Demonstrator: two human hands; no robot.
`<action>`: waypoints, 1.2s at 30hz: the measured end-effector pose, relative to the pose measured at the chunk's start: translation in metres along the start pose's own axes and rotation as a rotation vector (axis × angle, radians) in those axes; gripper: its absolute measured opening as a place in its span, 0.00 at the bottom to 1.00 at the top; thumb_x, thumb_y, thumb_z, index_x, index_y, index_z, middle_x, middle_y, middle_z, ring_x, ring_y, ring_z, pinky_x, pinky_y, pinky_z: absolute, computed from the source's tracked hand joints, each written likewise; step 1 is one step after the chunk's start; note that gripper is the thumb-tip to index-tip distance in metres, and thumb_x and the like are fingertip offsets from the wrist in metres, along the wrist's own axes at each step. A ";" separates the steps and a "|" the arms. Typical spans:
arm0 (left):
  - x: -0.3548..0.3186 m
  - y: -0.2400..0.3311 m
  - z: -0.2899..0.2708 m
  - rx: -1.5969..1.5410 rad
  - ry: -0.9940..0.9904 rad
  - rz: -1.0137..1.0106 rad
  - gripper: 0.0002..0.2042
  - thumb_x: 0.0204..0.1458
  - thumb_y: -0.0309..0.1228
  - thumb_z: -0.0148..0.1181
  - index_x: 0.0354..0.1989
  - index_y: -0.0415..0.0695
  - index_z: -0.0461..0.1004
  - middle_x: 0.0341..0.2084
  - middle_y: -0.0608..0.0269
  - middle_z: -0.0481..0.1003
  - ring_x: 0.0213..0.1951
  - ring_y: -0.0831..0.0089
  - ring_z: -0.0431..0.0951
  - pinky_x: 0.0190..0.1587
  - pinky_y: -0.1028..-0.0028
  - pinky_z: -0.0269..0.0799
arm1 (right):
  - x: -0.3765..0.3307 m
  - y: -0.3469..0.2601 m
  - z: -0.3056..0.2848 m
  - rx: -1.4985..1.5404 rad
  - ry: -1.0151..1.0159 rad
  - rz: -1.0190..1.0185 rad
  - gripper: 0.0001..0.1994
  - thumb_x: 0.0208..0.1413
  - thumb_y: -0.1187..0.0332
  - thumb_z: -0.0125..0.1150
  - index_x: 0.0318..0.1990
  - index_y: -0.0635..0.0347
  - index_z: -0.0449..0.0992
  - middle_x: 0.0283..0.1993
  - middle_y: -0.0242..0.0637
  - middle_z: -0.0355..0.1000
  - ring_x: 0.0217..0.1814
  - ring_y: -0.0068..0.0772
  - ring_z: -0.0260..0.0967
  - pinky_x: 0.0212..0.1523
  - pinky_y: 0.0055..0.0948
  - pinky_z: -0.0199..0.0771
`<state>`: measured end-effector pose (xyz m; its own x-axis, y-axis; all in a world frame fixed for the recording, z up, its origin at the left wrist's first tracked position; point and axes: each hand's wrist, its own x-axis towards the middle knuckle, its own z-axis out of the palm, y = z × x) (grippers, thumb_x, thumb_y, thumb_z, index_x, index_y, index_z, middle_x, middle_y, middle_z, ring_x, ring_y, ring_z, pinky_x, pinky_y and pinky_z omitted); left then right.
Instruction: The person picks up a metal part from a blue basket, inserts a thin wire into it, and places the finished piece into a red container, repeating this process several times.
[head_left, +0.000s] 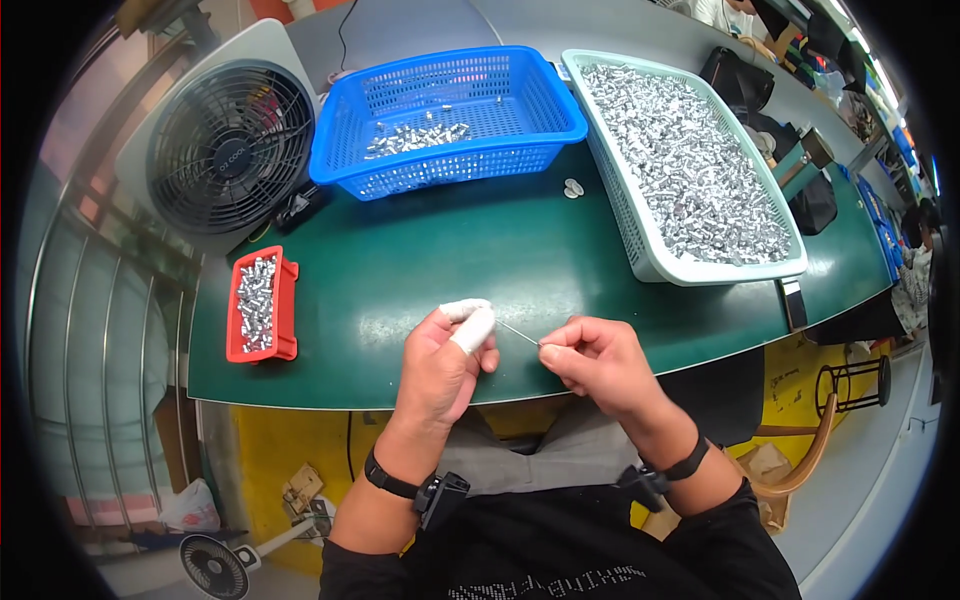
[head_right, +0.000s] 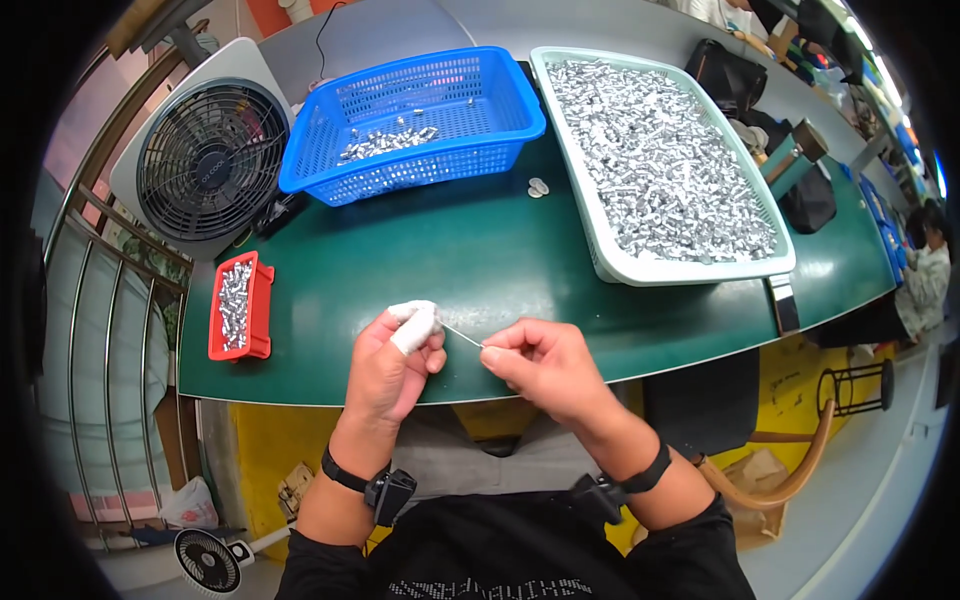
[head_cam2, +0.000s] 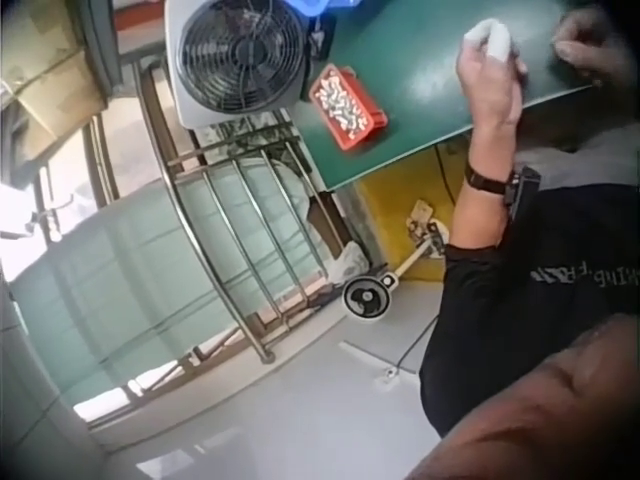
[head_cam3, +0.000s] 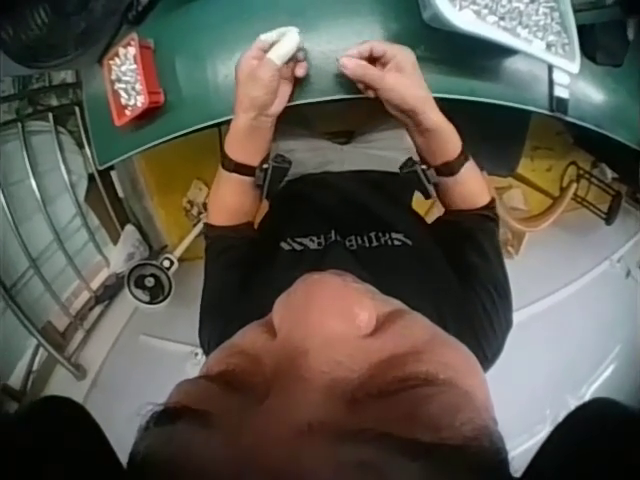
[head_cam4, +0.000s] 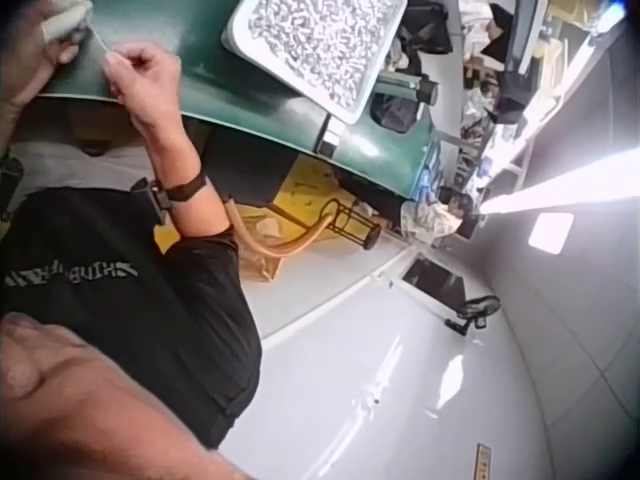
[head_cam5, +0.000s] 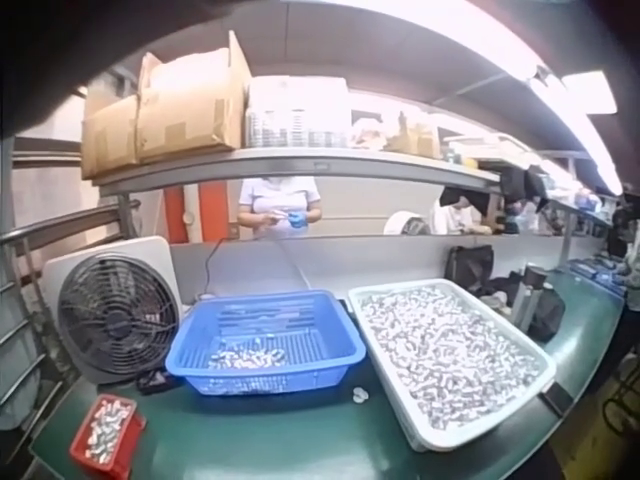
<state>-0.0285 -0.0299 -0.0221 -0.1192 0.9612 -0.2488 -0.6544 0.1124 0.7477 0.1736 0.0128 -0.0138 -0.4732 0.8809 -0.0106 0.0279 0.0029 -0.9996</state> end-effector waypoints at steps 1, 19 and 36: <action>0.000 0.000 -0.002 -0.053 0.014 0.061 0.05 0.58 0.25 0.58 0.41 0.40 0.73 0.30 0.62 0.74 0.29 0.75 0.72 0.30 0.74 0.68 | -0.002 -0.003 -0.001 0.419 -0.093 0.414 0.06 0.59 0.73 0.63 0.36 0.67 0.78 0.29 0.27 0.69 0.26 0.16 0.62 0.21 0.21 0.61; 0.005 0.001 -0.020 -0.229 -0.127 -0.031 0.13 0.67 0.36 0.48 0.44 0.37 0.72 0.33 0.58 0.75 0.32 0.70 0.73 0.31 0.70 0.69 | -0.007 -0.011 0.017 -0.071 0.053 -0.032 0.04 0.57 0.74 0.65 0.36 0.65 0.80 0.32 0.27 0.68 0.31 0.13 0.61 0.30 0.16 0.61; 0.001 0.004 -0.006 0.148 -0.098 0.018 0.10 0.63 0.32 0.55 0.39 0.37 0.75 0.28 0.61 0.76 0.26 0.76 0.73 0.26 0.77 0.68 | 0.005 -0.001 0.013 0.104 0.003 0.001 0.03 0.56 0.75 0.65 0.34 0.66 0.79 0.26 0.25 0.66 0.27 0.13 0.60 0.22 0.21 0.58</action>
<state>-0.0355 -0.0300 -0.0226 -0.0519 0.9824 -0.1793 -0.5349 0.1243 0.8357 0.1601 0.0109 -0.0130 -0.4708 0.8821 -0.0122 -0.0629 -0.0473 -0.9969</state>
